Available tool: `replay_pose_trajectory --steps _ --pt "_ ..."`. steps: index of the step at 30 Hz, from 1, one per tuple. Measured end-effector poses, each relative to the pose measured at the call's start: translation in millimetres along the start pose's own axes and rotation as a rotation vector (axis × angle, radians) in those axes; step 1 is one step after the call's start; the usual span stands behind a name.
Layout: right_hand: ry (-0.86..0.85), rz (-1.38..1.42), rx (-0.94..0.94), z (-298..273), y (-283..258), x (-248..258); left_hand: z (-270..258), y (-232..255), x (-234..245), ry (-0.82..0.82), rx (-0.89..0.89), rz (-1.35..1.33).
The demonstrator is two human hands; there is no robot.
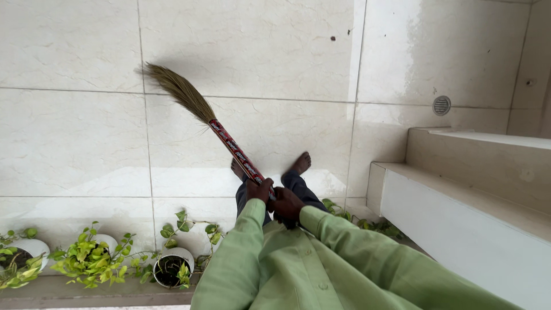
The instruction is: The person sweeps a tiled floor using a broom, moving along a hallway lined with potted plants.
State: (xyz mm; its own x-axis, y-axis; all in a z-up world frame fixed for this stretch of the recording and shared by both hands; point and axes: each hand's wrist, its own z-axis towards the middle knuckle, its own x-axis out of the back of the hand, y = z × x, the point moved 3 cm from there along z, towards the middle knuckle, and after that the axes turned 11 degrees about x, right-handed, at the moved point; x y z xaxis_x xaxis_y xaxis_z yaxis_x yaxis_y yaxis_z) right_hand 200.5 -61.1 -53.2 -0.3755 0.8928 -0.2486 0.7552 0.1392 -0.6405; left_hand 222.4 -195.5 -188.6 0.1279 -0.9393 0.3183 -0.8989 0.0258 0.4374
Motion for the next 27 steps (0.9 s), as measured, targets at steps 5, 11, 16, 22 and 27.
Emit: replay_pose_trajectory --steps 5,11,16,22,27 --pt "0.095 0.086 -0.053 -14 21 36 -3 -2 -58 -0.097 0.040 0.084" --pt "0.360 0.222 -0.060 -86 44 82 -52 0 -159 -0.320 -0.050 0.431" --pt "0.483 0.273 -0.012 -106 41 84 -88 27 -162 -0.422 -0.103 0.456" --pt "0.359 0.139 0.085 -78 2 70 -66 59 -127 -0.439 -0.258 -0.035" --pt "0.107 0.117 0.184 -19 -62 49 -8 95 -62 -0.138 -0.217 0.000"
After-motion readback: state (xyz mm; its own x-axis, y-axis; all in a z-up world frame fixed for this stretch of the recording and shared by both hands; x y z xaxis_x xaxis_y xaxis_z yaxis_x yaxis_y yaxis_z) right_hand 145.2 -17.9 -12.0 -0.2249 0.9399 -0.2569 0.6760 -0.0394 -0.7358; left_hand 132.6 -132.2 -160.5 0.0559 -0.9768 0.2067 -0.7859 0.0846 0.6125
